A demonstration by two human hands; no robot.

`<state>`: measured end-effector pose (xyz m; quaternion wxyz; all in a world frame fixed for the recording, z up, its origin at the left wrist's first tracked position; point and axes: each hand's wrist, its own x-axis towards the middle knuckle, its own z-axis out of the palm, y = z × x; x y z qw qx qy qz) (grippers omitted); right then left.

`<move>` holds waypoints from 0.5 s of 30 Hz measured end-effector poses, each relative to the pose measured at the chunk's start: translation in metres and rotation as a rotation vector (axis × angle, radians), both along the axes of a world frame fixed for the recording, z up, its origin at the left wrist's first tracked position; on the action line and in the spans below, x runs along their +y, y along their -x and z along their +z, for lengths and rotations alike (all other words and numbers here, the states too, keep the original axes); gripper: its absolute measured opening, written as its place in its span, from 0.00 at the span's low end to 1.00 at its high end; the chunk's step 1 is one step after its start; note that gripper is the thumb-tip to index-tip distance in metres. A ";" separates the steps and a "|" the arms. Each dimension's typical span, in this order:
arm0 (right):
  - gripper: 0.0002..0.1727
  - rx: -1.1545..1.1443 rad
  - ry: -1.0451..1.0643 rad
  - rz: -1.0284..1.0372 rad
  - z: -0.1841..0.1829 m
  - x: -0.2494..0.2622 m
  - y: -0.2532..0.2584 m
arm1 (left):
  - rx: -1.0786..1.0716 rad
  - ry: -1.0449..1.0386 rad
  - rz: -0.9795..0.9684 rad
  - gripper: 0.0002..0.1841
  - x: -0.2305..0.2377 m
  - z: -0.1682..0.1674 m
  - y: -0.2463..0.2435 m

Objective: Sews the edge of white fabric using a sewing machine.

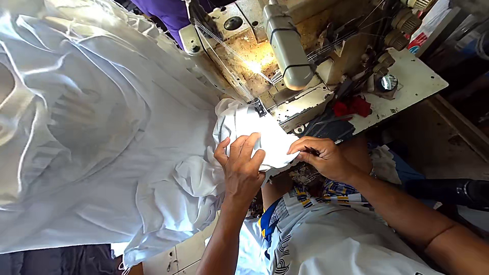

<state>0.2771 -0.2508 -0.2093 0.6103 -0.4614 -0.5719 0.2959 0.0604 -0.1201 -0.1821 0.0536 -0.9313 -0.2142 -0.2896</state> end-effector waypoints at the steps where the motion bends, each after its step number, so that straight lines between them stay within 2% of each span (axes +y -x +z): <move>1: 0.06 0.010 0.002 -0.002 0.001 0.000 0.000 | 0.016 0.002 -0.005 0.06 0.000 0.003 0.000; 9: 0.06 0.089 0.057 -0.043 0.002 0.014 0.004 | 0.095 0.008 -0.002 0.07 0.011 0.016 -0.001; 15: 0.06 0.111 0.023 -0.050 0.000 0.039 0.003 | 0.147 -0.008 0.011 0.08 0.032 0.034 -0.002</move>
